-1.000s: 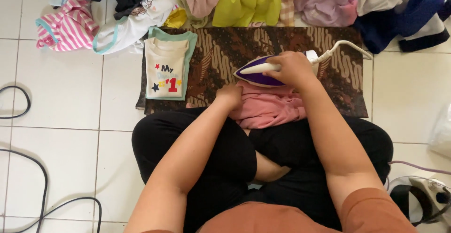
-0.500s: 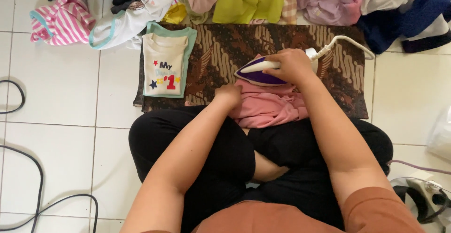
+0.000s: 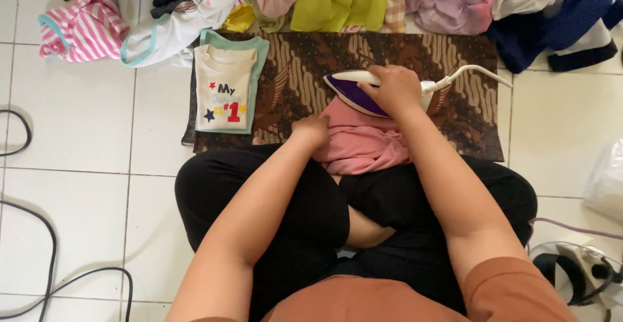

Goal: A person sitting on the floor irons a pink baby shirt on a small board and then folds it.

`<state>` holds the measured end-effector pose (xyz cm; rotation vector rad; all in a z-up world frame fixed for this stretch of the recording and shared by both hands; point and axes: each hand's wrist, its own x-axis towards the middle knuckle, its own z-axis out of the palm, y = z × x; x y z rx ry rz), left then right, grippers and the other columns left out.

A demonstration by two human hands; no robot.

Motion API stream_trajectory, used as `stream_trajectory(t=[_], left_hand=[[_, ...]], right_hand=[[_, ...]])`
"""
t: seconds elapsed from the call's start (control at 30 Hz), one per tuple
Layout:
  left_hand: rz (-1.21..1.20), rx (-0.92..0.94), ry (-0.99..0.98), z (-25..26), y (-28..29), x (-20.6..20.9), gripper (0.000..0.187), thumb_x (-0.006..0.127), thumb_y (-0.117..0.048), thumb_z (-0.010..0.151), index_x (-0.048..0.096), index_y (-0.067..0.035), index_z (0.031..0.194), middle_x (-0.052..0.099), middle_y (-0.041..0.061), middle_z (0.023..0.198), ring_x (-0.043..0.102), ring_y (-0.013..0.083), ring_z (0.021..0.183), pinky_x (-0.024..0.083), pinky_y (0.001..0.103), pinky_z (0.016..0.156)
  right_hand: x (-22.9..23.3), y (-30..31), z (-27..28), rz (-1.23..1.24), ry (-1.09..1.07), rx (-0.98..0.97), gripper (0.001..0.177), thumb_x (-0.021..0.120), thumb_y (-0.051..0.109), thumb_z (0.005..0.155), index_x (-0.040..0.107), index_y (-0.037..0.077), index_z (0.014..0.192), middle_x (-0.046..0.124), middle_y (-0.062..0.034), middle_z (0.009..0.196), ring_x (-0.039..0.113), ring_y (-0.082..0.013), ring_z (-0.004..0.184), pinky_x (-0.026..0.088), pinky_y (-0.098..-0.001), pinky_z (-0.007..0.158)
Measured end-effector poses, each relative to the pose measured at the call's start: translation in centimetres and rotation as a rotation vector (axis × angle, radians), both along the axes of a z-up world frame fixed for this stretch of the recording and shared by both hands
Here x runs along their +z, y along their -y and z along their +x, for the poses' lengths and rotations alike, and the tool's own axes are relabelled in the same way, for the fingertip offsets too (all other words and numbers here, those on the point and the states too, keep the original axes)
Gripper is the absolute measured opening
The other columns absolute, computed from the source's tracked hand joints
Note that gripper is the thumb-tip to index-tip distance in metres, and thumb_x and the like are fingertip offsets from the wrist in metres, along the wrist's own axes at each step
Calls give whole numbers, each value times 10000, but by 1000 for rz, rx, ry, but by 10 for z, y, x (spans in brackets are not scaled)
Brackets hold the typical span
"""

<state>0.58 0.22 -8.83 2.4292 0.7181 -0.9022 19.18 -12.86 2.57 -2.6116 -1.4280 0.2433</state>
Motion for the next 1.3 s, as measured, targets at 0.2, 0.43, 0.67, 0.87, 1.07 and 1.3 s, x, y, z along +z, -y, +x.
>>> stream_trajectory(t=[0.2,0.43,0.67,0.87,1.07,1.3], left_hand=[[-34,12,-39,-2,0,20,604,603,-318,931,518,-184,1514,652,195,1323,643,431,1219,517,611,924],[-35,-6,-66,-2,2,25,686,631,-372,945,437,-176,1574,632,204,1356,627,434,1241,506,639,944],[-31,14,-56,-2,0,34,702,627,-398,946,423,-171,1578,631,187,1363,618,409,1258,502,628,946],[-25,34,-42,4,-6,-2,679,612,-391,947,456,-124,1552,655,182,1337,638,406,1234,512,628,928],[15,-58,199,5,3,55,460,687,-309,894,689,-141,1322,673,163,1269,661,420,1170,562,604,900],[-21,-27,140,2,6,25,414,663,-338,904,726,-189,1284,655,144,1304,661,394,1194,565,601,933]], right_hand=[[-1,7,3,9,34,241,517,631,648,881,769,214,1124,762,-110,956,726,-325,1006,550,-437,880],[-9,3,-4,57,92,23,462,590,603,972,745,215,1172,740,-63,891,730,-274,943,547,-405,825],[-13,6,-7,89,215,88,457,602,601,947,740,202,1121,715,-75,841,733,-278,874,548,-395,784],[-14,6,-4,79,192,87,489,584,621,951,740,196,1137,721,-80,850,735,-288,893,544,-408,804],[-21,9,0,115,247,83,484,586,610,956,732,189,1145,719,-79,879,725,-294,892,538,-411,799],[-2,34,13,233,-1,103,492,646,575,953,736,146,1177,754,-147,1012,717,-357,1010,529,-448,907]])
